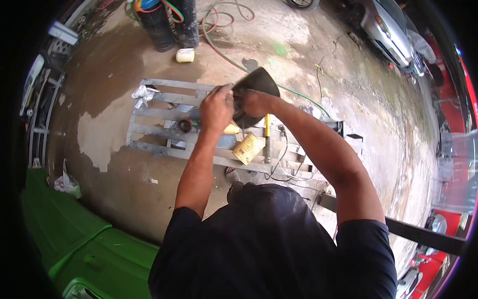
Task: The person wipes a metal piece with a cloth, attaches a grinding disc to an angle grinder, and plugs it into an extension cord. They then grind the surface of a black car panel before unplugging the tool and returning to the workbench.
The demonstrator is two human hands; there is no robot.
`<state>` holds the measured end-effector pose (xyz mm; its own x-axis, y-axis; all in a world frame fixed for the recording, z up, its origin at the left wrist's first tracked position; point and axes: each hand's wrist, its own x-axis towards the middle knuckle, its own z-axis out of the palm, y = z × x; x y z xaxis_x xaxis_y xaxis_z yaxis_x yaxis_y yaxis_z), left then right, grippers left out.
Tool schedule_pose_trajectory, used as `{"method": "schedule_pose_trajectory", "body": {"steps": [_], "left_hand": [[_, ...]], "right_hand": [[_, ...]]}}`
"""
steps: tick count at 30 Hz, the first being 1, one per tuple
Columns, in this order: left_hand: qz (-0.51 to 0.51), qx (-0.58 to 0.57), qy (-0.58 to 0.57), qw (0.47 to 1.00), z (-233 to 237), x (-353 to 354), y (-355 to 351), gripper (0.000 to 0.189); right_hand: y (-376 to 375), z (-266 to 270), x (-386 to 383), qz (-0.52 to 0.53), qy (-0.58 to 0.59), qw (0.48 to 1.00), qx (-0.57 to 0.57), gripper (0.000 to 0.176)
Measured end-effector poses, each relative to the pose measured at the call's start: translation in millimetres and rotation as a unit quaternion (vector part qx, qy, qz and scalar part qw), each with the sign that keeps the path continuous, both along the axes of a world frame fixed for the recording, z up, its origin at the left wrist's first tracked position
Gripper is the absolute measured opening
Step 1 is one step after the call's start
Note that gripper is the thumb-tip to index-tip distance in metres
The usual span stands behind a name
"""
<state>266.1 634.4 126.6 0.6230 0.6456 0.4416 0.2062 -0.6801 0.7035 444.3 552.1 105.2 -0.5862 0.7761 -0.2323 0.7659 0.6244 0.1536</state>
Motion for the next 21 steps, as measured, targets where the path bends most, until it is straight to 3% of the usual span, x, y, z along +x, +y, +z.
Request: {"method": "schedule_pose_trajectory", "body": {"steps": [1,3,4,6,9,14,16,18,20,21], "left_hand": [[0.017,-0.025,0.018,0.999,1,4,7,0.022],[0.046,-0.053,0.044,0.997,0,6,18,0.024],[0.06,-0.055,0.05,0.995,-3,7,25,0.024],[0.081,-0.055,0.076,0.992,-17,10,41,0.026],[0.131,-0.081,0.085,0.984,-38,14,59,0.029],[0.169,-0.066,0.134,0.974,-91,5,87,0.03],[0.147,-0.116,0.176,0.967,-74,-1,81,0.033],[0.111,-0.069,0.158,0.979,-92,-8,92,0.039],[0.202,0.07,0.081,0.973,-83,-9,76,0.046],[0.221,0.056,0.052,0.972,-60,-10,59,0.047]], "right_hand": [[-4,26,-6,-0.1,0.123,0.987,-0.027,0.02],[-18,89,-33,-0.321,0.313,0.888,-0.106,0.024],[-24,98,-29,-0.31,0.261,0.911,-0.077,0.03],[-42,141,-41,-0.438,0.361,0.818,-0.096,0.036],[-86,159,-36,-0.512,0.492,0.7,-0.072,0.034],[-175,138,-19,-0.59,0.546,0.592,-0.062,0.034],[-220,108,-15,-0.599,0.575,0.555,-0.055,0.036],[-261,90,-25,-0.658,0.534,0.53,-0.047,0.039],[-305,65,-28,-0.649,0.563,0.506,-0.077,0.039],[-324,59,-26,-0.637,0.599,0.47,-0.121,0.038]]}}
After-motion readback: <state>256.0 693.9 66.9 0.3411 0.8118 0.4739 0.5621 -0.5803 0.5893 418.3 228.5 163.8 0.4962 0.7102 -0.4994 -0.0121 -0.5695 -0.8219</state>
